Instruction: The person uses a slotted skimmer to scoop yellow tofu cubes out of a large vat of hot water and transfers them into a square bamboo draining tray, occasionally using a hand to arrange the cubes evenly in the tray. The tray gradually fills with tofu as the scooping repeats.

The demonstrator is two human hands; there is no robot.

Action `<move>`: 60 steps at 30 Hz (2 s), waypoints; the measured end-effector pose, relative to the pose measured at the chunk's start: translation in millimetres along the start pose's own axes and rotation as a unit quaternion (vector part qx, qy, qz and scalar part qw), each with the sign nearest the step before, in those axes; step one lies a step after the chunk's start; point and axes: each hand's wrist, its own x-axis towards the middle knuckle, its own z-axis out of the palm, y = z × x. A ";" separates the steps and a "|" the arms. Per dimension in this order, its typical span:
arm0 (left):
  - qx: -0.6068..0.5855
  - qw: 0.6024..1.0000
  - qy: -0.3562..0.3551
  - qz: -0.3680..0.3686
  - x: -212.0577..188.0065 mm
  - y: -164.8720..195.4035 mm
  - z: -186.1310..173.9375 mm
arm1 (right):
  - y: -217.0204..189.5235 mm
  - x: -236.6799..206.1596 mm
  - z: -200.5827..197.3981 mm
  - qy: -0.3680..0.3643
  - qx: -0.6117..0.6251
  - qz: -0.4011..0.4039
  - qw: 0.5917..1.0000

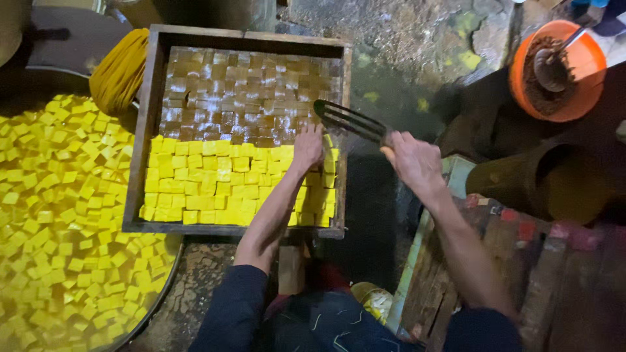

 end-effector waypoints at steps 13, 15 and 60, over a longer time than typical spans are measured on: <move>0.017 0.993 0.010 0.118 -43.0 5.9 -23.9 | 19.4 -160.1 116.6 0.014 0.480 0.408 0.776; -0.085 0.991 0.034 0.098 -90.4 -8.8 -46.8 | 0.9 -150.3 136.4 0.019 0.551 0.400 0.732; -0.004 0.831 0.186 -0.524 -625.9 -286.6 -188.5 | -807.5 -15.6 208.5 -0.271 0.514 -0.094 0.808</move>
